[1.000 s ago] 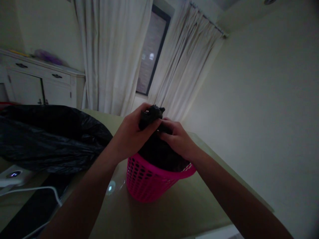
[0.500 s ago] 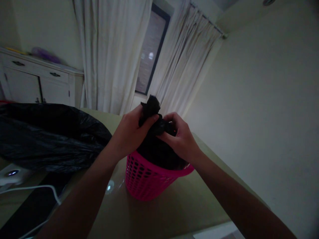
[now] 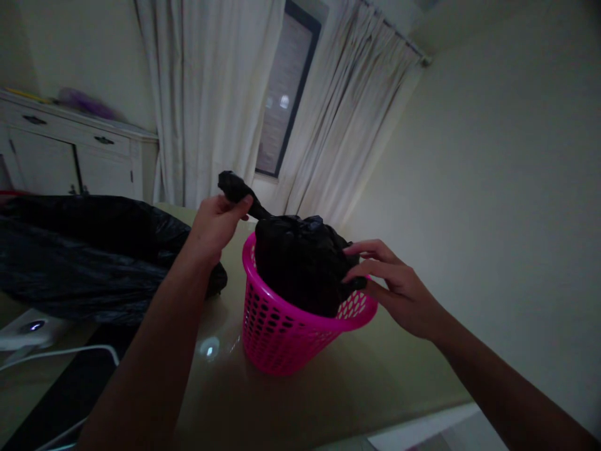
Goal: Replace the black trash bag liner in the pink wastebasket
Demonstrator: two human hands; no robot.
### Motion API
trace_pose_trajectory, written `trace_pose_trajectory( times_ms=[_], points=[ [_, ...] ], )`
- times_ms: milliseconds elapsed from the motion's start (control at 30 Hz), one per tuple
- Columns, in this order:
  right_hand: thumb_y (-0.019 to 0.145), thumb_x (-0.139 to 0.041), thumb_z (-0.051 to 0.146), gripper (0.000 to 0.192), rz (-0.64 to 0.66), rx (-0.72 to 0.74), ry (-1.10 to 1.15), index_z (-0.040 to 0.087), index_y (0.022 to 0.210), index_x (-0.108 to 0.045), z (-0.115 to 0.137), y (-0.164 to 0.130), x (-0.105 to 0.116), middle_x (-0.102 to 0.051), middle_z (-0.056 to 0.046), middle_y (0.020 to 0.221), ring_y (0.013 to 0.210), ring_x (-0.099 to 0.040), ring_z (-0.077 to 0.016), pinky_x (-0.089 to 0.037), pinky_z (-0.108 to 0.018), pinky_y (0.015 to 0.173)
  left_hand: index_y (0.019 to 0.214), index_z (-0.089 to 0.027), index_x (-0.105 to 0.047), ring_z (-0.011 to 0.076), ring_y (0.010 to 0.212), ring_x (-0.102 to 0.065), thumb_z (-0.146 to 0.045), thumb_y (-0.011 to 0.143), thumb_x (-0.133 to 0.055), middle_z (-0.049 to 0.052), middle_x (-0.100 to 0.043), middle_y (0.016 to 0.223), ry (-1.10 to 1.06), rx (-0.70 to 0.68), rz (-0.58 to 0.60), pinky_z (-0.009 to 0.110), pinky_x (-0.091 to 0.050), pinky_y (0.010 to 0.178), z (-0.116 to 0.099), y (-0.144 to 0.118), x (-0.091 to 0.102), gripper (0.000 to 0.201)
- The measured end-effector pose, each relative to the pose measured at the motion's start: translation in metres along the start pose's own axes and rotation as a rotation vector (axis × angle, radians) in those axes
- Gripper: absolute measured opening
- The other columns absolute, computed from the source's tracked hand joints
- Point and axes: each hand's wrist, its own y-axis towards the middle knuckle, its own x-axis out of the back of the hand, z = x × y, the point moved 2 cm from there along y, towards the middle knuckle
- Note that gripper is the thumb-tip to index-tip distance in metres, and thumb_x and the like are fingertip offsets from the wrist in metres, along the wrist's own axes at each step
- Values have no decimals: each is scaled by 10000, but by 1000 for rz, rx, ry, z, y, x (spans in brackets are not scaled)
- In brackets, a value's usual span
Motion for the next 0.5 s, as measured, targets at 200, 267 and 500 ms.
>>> trace_pose_trajectory(
  times_ms=[200,267,500],
  points=[
    [1023,-719,351,156,62,-147,30,323,1091,-857,-29,-33,32,-722,-85,1224,1165,-713,-240,-585,-433,1073,866,-175,-747,281,803,-726,-640,822,-729,119,-778,826,-39,155,-24,370,-541,707,39,12,-24,468],
    [1028,-693,375,211,57,-173,96,309,1164,-840,-32,-27,34,-726,-90,1294,1243,-698,-257,-558,-453,1119,1042,-161,-759,308,937,-757,-607,864,-704,142,-804,988,-4,91,-58,393,-581,794,37,11,-25,484],
    [902,-832,539,667,53,-220,26,270,1490,-671,-23,44,-2,-669,-110,1502,1393,-623,-316,-472,-534,1220,1505,-266,-583,380,1502,-520,-408,902,-825,146,-607,1570,296,-480,-158,554,-444,1228,-51,-38,-11,665]
  ],
)
